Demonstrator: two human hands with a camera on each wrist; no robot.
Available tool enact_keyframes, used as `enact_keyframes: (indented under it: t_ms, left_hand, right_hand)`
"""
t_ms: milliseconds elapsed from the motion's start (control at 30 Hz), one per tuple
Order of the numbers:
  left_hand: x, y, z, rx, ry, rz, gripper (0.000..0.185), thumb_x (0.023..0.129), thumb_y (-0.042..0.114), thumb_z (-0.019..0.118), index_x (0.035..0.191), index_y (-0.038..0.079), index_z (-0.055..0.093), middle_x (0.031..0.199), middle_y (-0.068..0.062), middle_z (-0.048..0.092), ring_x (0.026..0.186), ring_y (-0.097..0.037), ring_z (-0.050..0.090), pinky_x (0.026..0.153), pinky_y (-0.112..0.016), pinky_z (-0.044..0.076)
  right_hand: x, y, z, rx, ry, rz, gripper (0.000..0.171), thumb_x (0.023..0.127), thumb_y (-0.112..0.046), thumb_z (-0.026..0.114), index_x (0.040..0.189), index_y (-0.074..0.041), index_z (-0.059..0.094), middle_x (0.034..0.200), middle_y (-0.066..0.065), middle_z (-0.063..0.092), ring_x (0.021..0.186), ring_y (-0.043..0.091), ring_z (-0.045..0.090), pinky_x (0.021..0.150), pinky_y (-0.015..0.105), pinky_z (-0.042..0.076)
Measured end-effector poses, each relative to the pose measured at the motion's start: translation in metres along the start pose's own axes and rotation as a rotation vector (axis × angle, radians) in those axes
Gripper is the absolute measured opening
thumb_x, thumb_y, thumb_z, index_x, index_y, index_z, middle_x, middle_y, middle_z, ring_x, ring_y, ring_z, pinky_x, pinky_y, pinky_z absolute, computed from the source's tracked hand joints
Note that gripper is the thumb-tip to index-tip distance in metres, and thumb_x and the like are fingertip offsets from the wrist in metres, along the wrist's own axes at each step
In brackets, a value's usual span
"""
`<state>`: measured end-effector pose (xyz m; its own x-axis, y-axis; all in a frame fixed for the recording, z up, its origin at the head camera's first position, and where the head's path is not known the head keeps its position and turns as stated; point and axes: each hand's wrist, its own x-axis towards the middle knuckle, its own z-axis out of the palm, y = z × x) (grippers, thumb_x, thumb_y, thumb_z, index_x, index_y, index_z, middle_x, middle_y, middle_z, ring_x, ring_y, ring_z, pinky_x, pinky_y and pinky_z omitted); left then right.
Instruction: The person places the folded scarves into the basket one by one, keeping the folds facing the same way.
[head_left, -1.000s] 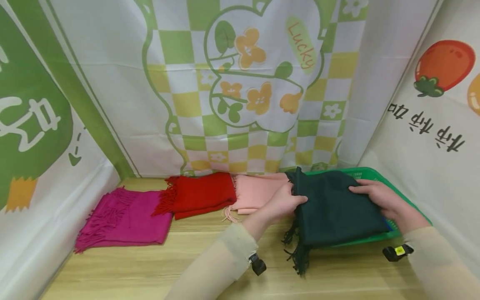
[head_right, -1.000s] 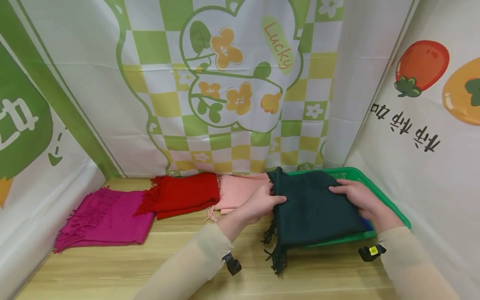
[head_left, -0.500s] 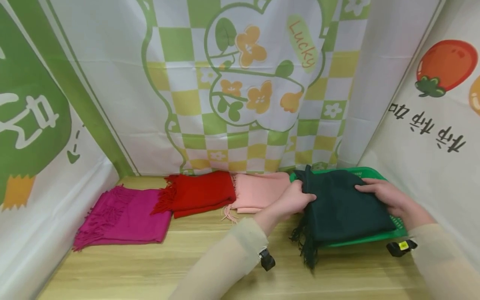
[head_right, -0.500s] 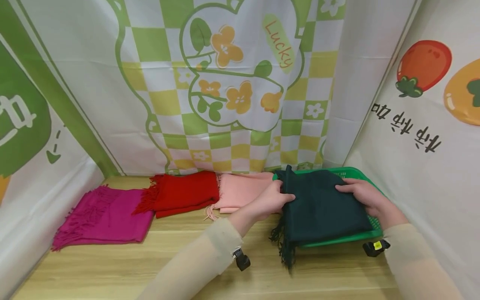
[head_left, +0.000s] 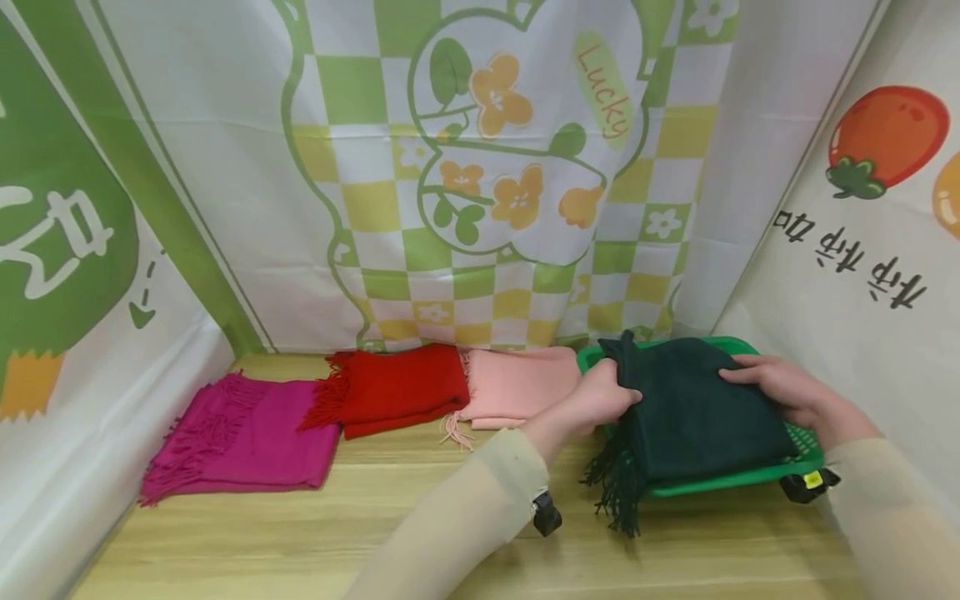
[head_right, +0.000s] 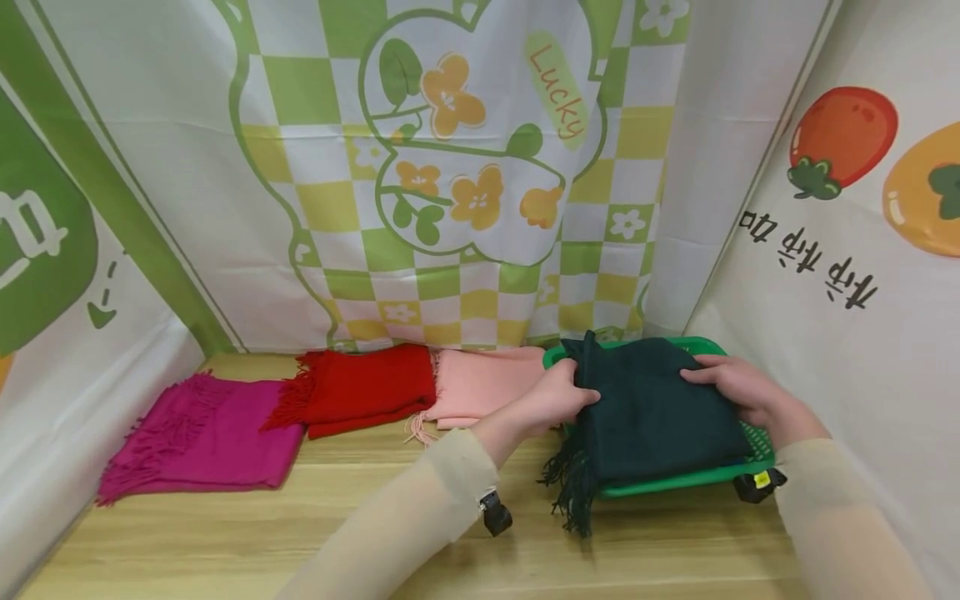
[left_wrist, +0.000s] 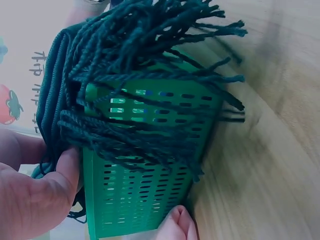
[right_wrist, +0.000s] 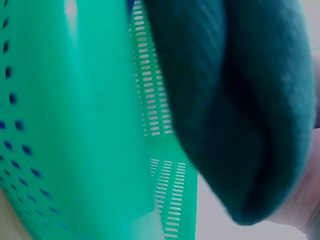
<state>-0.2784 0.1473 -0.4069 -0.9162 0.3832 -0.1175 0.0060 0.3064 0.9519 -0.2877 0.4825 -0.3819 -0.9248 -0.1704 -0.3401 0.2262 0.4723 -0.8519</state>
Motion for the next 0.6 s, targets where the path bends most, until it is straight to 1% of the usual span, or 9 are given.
enact_keyframes:
  t_ms: [67,133,167,233,300,367,433,500,600]
  left_hand:
    - [0.001,0.002,0.001,0.006,-0.004,0.002,0.07,0.107,0.014,0.076,0.168,0.001,0.042,0.167,-0.012,0.05,0.142,-0.027,0.058,0.091,-0.042,0.062]
    - [0.003,0.003,0.003,-0.005,-0.011,0.005,0.067,0.107,0.011,0.075,0.166,0.001,0.044,0.16,-0.012,0.055,0.129,-0.024,0.064,0.086,-0.04,0.062]
    - [0.004,0.003,0.003,-0.013,-0.016,0.007,0.066,0.107,0.01,0.074,0.165,0.0,0.044,0.155,-0.011,0.058,0.118,-0.023,0.066,0.083,-0.039,0.061]
    - [0.007,0.002,0.005,-0.04,-0.026,0.012,0.061,0.108,0.008,0.073,0.162,-0.001,0.047,0.141,-0.011,0.062,0.101,-0.022,0.066,0.079,-0.039,0.058]
    - [0.009,0.001,0.007,-0.075,-0.039,0.015,0.056,0.108,0.005,0.072,0.158,-0.002,0.049,0.132,-0.01,0.062,0.089,-0.021,0.062,0.077,-0.039,0.055]
    - [0.011,0.001,0.009,-0.093,-0.047,0.017,0.052,0.107,0.004,0.071,0.154,-0.002,0.051,0.128,-0.01,0.062,0.088,-0.021,0.061,0.076,-0.04,0.056]
    - [0.012,0.002,0.011,-0.095,-0.05,0.016,0.048,0.107,0.004,0.071,0.151,-0.002,0.053,0.13,-0.011,0.063,0.096,-0.022,0.063,0.077,-0.041,0.057]
    - [0.014,0.003,0.013,-0.084,-0.047,0.015,0.046,0.107,0.003,0.071,0.15,-0.001,0.055,0.132,-0.011,0.063,0.101,-0.022,0.063,0.077,-0.042,0.058]
    - [0.016,0.003,0.015,-0.058,-0.053,0.032,0.043,0.109,0.004,0.068,0.149,0.0,0.054,0.129,-0.011,0.062,0.099,-0.023,0.062,0.075,-0.041,0.056]
  right_hand:
    - [-0.001,0.001,-0.002,-0.022,-0.004,0.001,0.086,0.119,-0.03,0.052,0.173,0.007,-0.003,0.176,0.042,0.0,0.116,0.005,0.065,0.097,0.032,0.06]
    - [-0.002,0.0,-0.004,-0.056,-0.003,0.001,0.086,0.119,-0.031,0.052,0.172,0.009,-0.003,0.175,0.044,0.001,0.129,0.018,0.063,0.098,0.031,0.06]
    - [-0.002,0.0,-0.005,-0.068,-0.003,0.001,0.087,0.119,-0.031,0.052,0.172,0.01,-0.003,0.175,0.044,0.001,0.134,0.023,0.061,0.098,0.031,0.06]
    - [-0.003,0.001,-0.007,-0.085,-0.01,-0.001,0.087,0.119,-0.032,0.052,0.171,0.011,-0.004,0.174,0.045,0.001,0.147,0.038,0.05,0.098,0.03,0.059]
    - [-0.004,0.001,-0.009,-0.09,-0.016,0.002,0.088,0.119,-0.032,0.052,0.171,0.012,-0.005,0.174,0.045,0.001,0.154,0.047,0.038,0.099,0.029,0.059]
    - [-0.004,0.003,-0.011,-0.086,-0.024,0.008,0.089,0.119,-0.032,0.053,0.17,0.013,-0.006,0.175,0.045,0.001,0.157,0.05,0.033,0.099,0.029,0.058]
    - [-0.004,0.004,-0.013,-0.088,-0.03,0.012,0.09,0.119,-0.032,0.053,0.17,0.014,-0.006,0.174,0.045,0.001,0.159,0.053,0.026,0.099,0.028,0.057]
    - [-0.003,0.005,-0.015,-0.094,-0.031,0.014,0.091,0.119,-0.033,0.053,0.17,0.013,-0.005,0.175,0.045,0.002,0.159,0.055,0.025,0.099,0.028,0.057]
    - [-0.003,0.004,-0.017,-0.11,-0.03,0.012,0.089,0.119,-0.034,0.053,0.17,0.014,-0.004,0.174,0.045,0.004,0.159,0.057,0.026,0.1,0.029,0.057]
